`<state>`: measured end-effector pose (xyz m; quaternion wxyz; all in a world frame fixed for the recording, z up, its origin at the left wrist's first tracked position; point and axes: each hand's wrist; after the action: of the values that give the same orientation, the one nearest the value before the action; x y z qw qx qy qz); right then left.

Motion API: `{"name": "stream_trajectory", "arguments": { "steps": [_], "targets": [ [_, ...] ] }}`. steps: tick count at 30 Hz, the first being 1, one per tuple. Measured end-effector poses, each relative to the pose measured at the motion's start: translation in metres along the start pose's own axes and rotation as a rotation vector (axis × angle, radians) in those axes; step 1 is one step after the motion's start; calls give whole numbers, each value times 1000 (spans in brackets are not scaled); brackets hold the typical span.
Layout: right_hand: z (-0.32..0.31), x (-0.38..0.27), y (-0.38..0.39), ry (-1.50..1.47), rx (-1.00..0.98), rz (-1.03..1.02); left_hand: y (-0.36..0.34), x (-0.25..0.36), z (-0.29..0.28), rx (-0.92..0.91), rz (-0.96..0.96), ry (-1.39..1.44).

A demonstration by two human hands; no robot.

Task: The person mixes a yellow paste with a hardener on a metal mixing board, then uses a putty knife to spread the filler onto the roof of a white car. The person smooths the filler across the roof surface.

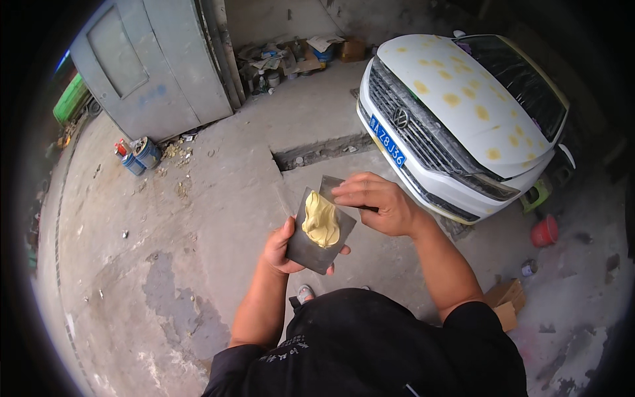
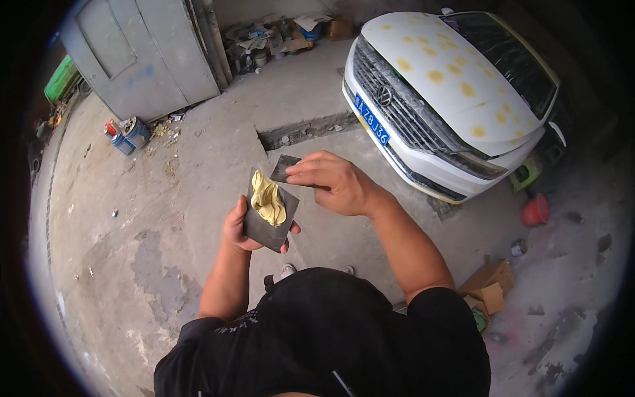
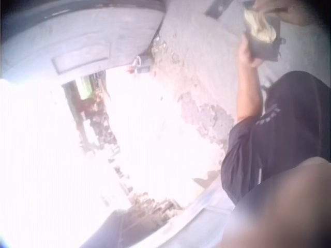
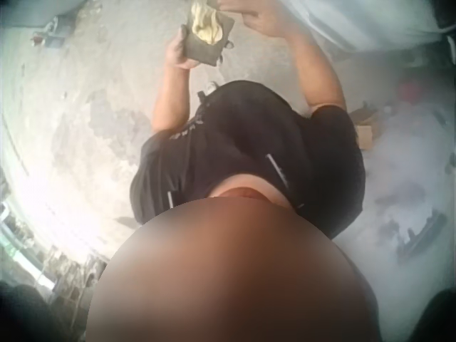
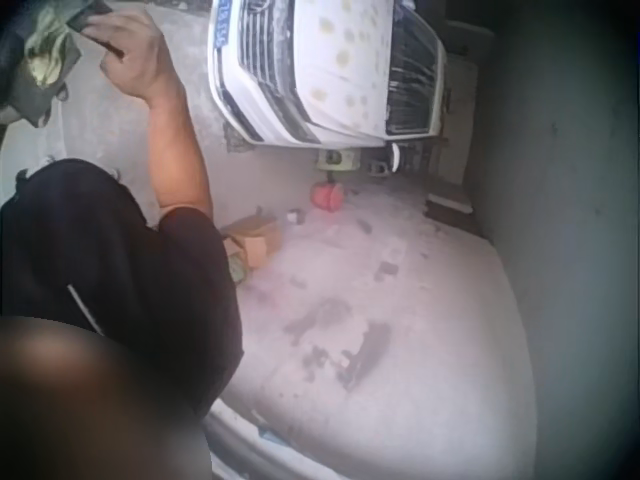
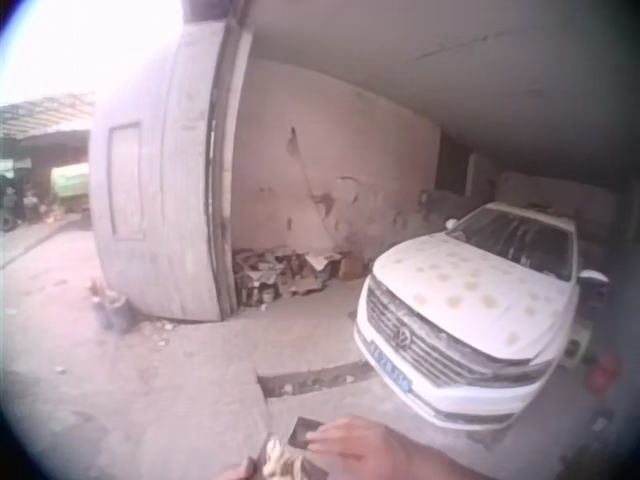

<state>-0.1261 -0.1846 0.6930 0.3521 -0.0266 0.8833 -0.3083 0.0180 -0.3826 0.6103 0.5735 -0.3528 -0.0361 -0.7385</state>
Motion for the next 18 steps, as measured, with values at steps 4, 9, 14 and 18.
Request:
{"name": "stream_trajectory", "arguments": {
  "steps": [4,9,14,18],
  "targets": [
    [0,-6,32,-856,481,210,-8,7,16,327,141,-268],
    [40,-4,51,-1242,422,730,-21,-2,20,471,306,-649],
    [45,11,29,-1440,449,593,-20,-16,12,513,333,-1137],
    [10,-2,1,-1342,459,403,1,-5,7,429,74,-1050]
  ]
}}
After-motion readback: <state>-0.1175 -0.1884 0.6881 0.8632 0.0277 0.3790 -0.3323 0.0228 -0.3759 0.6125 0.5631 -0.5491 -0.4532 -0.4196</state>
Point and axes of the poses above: each hand's wrist, its own y-axis away from the middle knuckle, its own z-axis out of the palm, x = y × z, and after that the axes turned 12 degrees about -y, right-handed
